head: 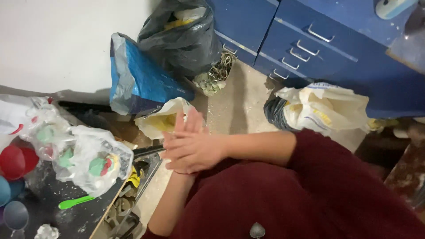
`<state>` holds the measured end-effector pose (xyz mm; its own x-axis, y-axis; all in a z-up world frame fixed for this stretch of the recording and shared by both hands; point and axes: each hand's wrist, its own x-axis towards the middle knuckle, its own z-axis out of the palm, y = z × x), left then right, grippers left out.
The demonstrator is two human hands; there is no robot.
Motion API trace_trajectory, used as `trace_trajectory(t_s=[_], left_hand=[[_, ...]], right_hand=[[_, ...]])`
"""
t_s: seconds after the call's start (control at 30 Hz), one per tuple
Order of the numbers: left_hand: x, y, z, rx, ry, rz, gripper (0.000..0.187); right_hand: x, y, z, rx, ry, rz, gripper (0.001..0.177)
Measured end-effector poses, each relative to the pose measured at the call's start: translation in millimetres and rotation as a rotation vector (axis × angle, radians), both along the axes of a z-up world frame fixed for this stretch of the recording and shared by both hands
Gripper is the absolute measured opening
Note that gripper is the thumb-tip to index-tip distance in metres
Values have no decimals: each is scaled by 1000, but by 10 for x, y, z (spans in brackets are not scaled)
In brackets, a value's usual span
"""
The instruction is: Inspecting dental impressions and stone models at a workbench and retrieving a metal framework from storage.
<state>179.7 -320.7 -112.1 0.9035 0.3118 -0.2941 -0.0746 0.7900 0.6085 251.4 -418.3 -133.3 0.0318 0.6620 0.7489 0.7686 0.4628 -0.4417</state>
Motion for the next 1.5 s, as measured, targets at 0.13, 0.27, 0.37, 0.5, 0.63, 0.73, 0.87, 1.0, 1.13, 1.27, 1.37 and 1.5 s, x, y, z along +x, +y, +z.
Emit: trace_trajectory(t_s=[0.13, 0.27, 0.37, 0.5, 0.63, 0.73, 0.87, 1.0, 1.13, 1.27, 1.37, 1.5], left_hand=[[-209, 109, -25, 65, -88, -81, 84], [-470, 218, -98, 133, -138, -126, 87], [-600, 418, -339, 218, -105, -41, 54], [-874, 770, -935, 139, 119, 172, 18], [-1061, 917, -1175, 138, 210, 166, 7], [-1078, 957, -1265, 200, 294, 93, 36], [-953, 928, -1151, 431, 367, 138, 42], [-857, 855, -1080, 582, 432, 125, 25], [-759, 836, -1031, 809, 370, -48, 12], [-602, 748, -1222, 656, 473, -142, 68], [-247, 621, -1224, 530, 544, -98, 71], [212, 340, -1569, 496, 657, -39, 68]], right_hand=[[433, 182, -107, -137, -131, 95, 83], [545, -434, -2640, -678, 164, -476, 30], [622, -514, -3314, -1029, 146, -730, 31], [263, -1102, -2297, -979, 419, -996, 14], [152, -1331, -1948, -1248, 579, -1069, 42], [121, -1521, -2106, -1315, 548, -1222, 58], [310, -1662, -2415, -1418, 464, -1238, 51], [381, -1556, -2142, -1285, 538, -1173, 20], [677, -1416, -2133, -1032, 592, -1013, 39], [1223, -1311, -2562, -1003, 658, -926, 42], [1837, -1247, -3101, -1094, 794, -913, 43], [2702, -957, -3463, -1291, 943, -874, 44]])
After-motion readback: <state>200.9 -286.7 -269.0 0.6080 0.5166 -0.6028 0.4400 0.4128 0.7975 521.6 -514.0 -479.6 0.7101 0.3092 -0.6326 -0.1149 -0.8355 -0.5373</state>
